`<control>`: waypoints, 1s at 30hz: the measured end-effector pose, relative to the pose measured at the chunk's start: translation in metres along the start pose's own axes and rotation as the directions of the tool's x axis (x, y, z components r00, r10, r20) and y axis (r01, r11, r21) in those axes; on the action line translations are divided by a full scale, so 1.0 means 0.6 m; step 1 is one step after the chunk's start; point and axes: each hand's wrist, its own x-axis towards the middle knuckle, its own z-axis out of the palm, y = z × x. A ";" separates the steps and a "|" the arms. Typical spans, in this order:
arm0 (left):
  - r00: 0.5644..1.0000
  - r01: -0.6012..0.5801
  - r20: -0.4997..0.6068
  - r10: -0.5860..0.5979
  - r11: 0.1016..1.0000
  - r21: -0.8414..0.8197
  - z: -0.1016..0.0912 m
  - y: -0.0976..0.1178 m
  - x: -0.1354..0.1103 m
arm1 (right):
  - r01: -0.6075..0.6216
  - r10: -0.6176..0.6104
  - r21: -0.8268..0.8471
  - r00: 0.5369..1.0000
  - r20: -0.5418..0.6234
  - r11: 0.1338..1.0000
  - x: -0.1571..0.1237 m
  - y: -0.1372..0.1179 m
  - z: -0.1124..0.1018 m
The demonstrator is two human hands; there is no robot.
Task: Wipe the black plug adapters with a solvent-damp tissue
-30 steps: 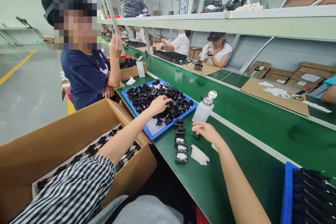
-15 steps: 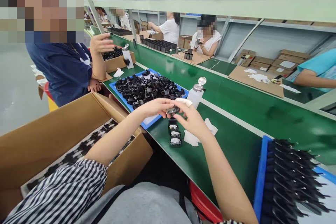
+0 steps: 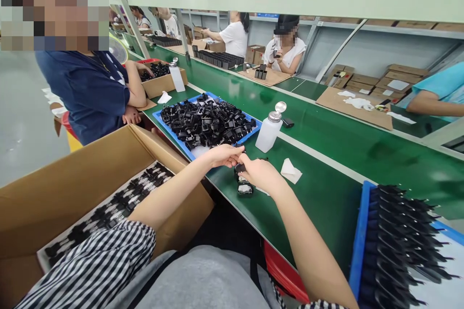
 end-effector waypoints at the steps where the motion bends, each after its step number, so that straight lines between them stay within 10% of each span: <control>1: 0.999 -0.015 -0.041 0.018 0.998 0.060 -0.001 -0.003 -0.003 | -0.021 0.021 0.018 1.000 -0.012 1.000 0.003 0.004 0.006; 5: 0.959 -0.031 -0.223 0.176 0.845 0.534 -0.006 -0.029 -0.015 | -0.078 0.093 0.264 0.994 -0.048 0.962 0.014 0.026 0.038; 8: 0.957 -0.061 -0.150 0.249 0.676 0.735 -0.001 -0.058 -0.015 | -0.082 0.099 0.319 0.994 -0.036 0.944 0.018 0.034 0.061; 30: 0.913 -0.105 -0.175 0.369 0.626 0.773 0.023 -0.086 0.005 | -0.048 0.047 0.276 0.999 0.009 0.960 0.035 0.046 0.069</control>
